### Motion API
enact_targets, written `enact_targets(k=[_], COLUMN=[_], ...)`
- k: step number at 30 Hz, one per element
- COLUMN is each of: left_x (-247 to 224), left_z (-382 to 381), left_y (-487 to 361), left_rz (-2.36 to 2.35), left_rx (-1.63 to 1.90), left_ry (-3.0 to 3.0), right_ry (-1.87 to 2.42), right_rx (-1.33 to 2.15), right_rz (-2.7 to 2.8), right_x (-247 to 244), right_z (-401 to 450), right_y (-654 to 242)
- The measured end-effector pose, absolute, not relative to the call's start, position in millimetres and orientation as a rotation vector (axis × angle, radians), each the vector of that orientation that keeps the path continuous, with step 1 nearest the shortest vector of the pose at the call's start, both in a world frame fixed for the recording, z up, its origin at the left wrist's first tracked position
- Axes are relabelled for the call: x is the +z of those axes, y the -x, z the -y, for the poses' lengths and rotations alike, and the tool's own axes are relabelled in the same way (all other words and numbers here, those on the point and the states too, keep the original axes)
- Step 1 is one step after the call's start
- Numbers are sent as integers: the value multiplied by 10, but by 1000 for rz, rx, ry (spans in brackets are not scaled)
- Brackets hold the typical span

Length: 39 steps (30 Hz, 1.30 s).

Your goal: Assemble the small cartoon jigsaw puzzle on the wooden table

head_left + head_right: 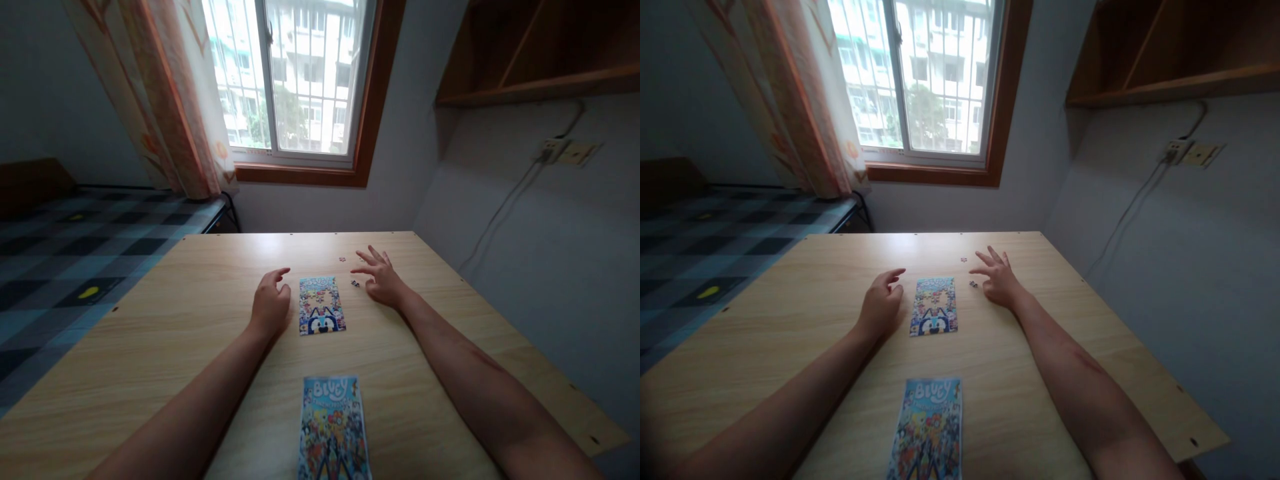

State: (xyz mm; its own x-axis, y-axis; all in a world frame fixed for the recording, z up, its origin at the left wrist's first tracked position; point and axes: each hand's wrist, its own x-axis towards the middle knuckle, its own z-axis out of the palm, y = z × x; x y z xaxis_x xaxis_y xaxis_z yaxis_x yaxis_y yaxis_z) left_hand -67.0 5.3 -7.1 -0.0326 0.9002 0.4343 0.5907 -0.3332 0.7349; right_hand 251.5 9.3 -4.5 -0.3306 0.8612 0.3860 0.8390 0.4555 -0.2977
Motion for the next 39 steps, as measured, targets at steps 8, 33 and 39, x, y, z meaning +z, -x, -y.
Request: enact_targets(k=[8,33,39], left_x=[-88,-52,-50], left_z=[-66,-21,18], left_y=[660,622,560], left_rz=[-1568,-1561,-1486], left_rx=[1305,1266,1300], left_ry=[-1928,-1973,-2123], right_ry=[1376,1565,1477], right_rx=[37,192,345], right_rz=[2344,2307,2288], right_x=[27,97,216], right_z=[-70,-63,-98], right_y=[-2490,-2453,-2484])
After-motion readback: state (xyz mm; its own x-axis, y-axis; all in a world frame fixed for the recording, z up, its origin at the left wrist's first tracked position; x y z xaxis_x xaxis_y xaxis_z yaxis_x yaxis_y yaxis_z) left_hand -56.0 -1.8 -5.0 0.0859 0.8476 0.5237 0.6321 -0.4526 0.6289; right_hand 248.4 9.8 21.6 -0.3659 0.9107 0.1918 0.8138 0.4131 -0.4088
